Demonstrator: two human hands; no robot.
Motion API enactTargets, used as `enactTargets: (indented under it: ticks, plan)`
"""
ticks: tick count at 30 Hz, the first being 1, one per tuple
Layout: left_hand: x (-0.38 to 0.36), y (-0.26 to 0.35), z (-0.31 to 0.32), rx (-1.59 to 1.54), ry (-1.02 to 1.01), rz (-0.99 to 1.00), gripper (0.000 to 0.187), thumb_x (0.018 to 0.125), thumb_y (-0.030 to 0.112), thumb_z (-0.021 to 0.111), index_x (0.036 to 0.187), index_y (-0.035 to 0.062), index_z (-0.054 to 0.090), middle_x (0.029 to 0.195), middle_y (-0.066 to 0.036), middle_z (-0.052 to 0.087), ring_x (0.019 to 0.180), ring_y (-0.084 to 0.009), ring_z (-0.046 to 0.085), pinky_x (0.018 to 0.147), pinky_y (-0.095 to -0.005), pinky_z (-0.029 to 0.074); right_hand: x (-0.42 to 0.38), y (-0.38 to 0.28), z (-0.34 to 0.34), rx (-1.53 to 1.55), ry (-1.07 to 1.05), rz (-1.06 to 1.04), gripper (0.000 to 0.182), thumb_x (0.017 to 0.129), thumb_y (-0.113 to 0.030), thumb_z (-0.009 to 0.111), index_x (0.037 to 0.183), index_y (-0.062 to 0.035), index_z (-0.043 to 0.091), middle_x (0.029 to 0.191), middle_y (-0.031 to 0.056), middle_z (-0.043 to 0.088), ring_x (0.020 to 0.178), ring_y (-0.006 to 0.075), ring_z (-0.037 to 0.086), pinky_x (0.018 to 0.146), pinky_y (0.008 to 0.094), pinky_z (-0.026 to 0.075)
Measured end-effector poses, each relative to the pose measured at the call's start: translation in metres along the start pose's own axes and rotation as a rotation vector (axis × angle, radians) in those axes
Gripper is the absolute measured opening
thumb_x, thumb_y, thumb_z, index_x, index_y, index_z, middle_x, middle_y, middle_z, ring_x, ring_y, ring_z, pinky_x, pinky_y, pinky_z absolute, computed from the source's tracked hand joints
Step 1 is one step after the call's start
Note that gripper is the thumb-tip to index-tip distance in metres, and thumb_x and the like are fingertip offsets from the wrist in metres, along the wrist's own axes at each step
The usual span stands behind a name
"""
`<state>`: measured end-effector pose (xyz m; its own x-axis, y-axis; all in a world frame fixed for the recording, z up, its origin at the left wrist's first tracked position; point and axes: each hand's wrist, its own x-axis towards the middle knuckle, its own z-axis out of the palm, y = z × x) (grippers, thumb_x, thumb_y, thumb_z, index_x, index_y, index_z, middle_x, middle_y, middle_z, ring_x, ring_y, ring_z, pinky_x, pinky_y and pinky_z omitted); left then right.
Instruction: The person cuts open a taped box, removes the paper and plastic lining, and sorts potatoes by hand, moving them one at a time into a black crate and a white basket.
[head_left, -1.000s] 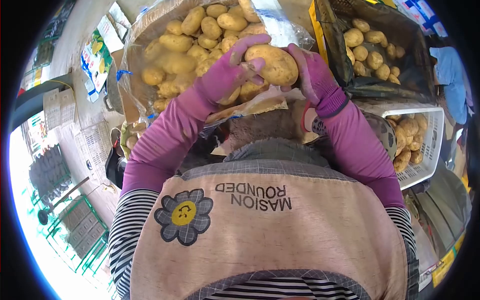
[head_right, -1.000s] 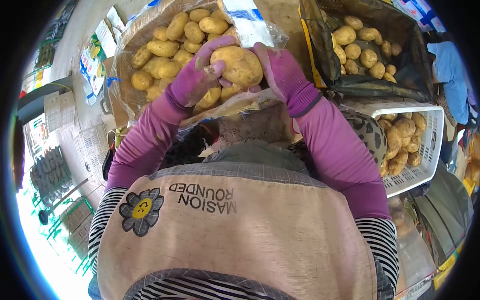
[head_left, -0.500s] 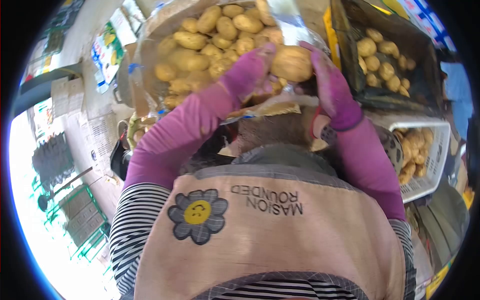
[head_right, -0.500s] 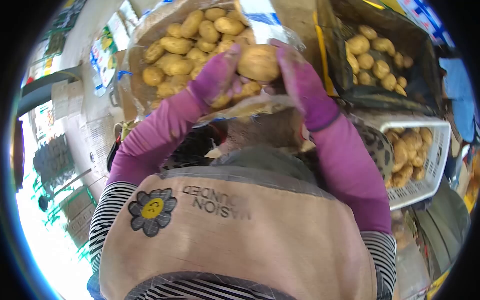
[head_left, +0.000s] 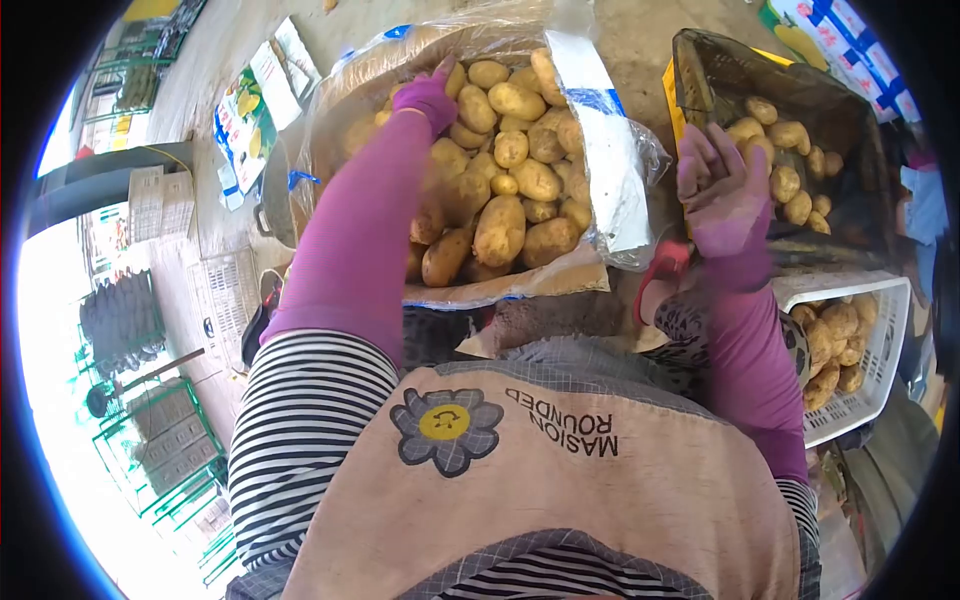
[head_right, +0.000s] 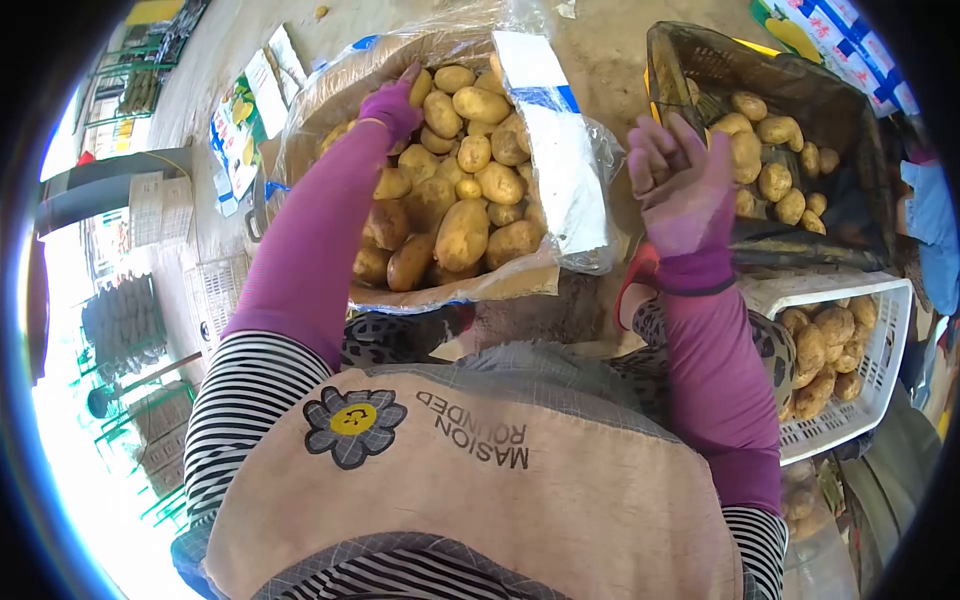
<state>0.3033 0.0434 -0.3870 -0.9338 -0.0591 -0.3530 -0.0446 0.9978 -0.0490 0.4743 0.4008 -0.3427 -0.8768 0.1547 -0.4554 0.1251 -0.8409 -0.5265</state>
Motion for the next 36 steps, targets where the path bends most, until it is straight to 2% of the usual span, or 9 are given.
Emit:
enactTargets:
  ticks: [6, 9, 11, 13, 18, 23, 26, 34, 36]
  plan:
    - [-0.042, -0.039, -0.013, -1.129, -0.22, 0.525, 0.078, 0.084, 0.02, 0.066, 0.148, 0.0073, 0.024, 0.135, -0.017, 0.049, 0.111, -0.0256, 0.059, 0.083, -0.0312, 0.054, -0.02, 0.01, 0.02, -0.459, -0.216, -0.069, 0.052, 0.098, -0.039, 0.048, 0.134, -0.0018, 0.043, 0.126, 0.0176, 0.054, 0.112, 0.0244, 0.057, 0.093, 0.0348, 0.05]
    - [-0.118, 0.001, -0.04, -1.926, -0.788, 0.405, 0.075, 0.085, 0.015, 0.066, 0.146, 0.0045, 0.025, 0.133, -0.018, 0.051, 0.109, -0.0257, 0.061, 0.08, -0.0296, 0.055, -0.027, 0.033, 0.017, -0.841, -0.62, -0.367, 0.047, 0.098, -0.026, 0.05, 0.139, -0.005, 0.041, 0.133, 0.016, 0.051, 0.117, 0.0254, 0.054, 0.101, 0.0373, 0.044]
    - [-0.139, 0.025, -0.045, -1.049, -0.217, 0.954, 0.066, 0.087, 0.012, 0.063, 0.144, 0.004, 0.029, 0.129, -0.018, 0.053, 0.105, -0.0264, 0.062, 0.08, -0.0313, 0.055, -0.039, 0.032, 0.032, -1.468, -0.82, -0.883, 0.053, 0.093, -0.021, 0.058, 0.141, -0.0068, 0.039, 0.137, 0.0164, 0.047, 0.121, 0.028, 0.051, 0.104, 0.0391, 0.041]
    - [-0.155, 0.047, -0.033, -0.595, 0.344, 1.306, 0.045, 0.091, 0.01, 0.059, 0.133, 0.0017, 0.044, 0.116, -0.016, 0.061, 0.095, -0.0255, 0.065, 0.077, -0.0335, 0.055, -0.047, 0.049, 0.033, -1.427, -0.812, -0.769, 0.059, 0.087, -0.024, 0.064, 0.14, -0.0106, 0.041, 0.131, 0.0166, 0.051, 0.123, 0.0296, 0.049, 0.106, 0.0402, 0.039]
    - [-0.2, 0.086, -0.047, -1.28, -0.477, 0.381, 0.04, 0.094, 0.024, 0.06, 0.125, 0.0014, 0.049, 0.102, -0.013, 0.064, 0.093, -0.0271, 0.064, 0.082, -0.0352, 0.052, -0.05, 0.058, 0.021, -0.979, -0.829, -0.399, 0.067, 0.082, -0.032, 0.072, 0.136, -0.0072, 0.041, 0.118, 0.0144, 0.056, 0.109, 0.0234, 0.057, 0.091, 0.0341, 0.049]
    - [-0.212, 0.087, -0.013, -0.994, 0.358, 0.914, 0.059, 0.091, 0.034, 0.061, 0.133, -0.0035, 0.042, 0.123, -0.022, 0.052, 0.109, -0.0293, 0.058, 0.091, -0.035, 0.05, -0.067, 0.041, 0.02, -0.813, -0.623, 0.236, 0.063, 0.092, -0.041, 0.06, 0.133, 0.0029, 0.041, 0.106, 0.0133, 0.061, 0.094, 0.0179, 0.063, 0.083, 0.0262, 0.051]
    - [-0.21, 0.086, -0.014, -1.017, 0.168, 0.853, 0.07, 0.088, 0.031, 0.066, 0.138, -0.0058, 0.035, 0.131, -0.025, 0.044, 0.122, -0.0335, 0.049, 0.104, -0.0394, 0.04, -0.063, 0.037, 0.015, -0.791, -0.616, 0.328, 0.059, 0.096, -0.041, 0.051, 0.13, 0.0059, 0.042, 0.102, 0.0141, 0.063, 0.089, 0.0172, 0.065, 0.081, 0.0267, 0.052]
    - [-0.15, 0.106, -0.024, -1.488, -0.477, 0.133, 0.034, 0.096, 0.02, 0.052, 0.122, -0.001, 0.053, 0.111, -0.015, 0.059, 0.104, -0.0198, 0.057, 0.086, -0.0297, 0.048, -0.055, 0.033, 0.011, -0.394, -0.371, 0.174, 0.052, 0.096, -0.041, 0.046, 0.123, 0.0027, 0.05, 0.107, 0.0158, 0.062, 0.09, 0.0199, 0.064, 0.076, 0.0295, 0.054]
    - [-0.066, 0.08, 0.03, -1.333, -0.035, 0.196, 0.037, 0.096, 0.021, 0.052, 0.125, -0.001, 0.051, 0.113, -0.018, 0.059, 0.109, -0.0224, 0.056, 0.089, -0.0326, 0.048, -0.027, 0.004, -0.002, 0.023, -0.341, 0.234, 0.055, 0.093, -0.045, 0.049, 0.124, 0.0001, 0.05, 0.111, 0.0156, 0.06, 0.092, 0.0225, 0.063, 0.074, 0.0298, 0.055]
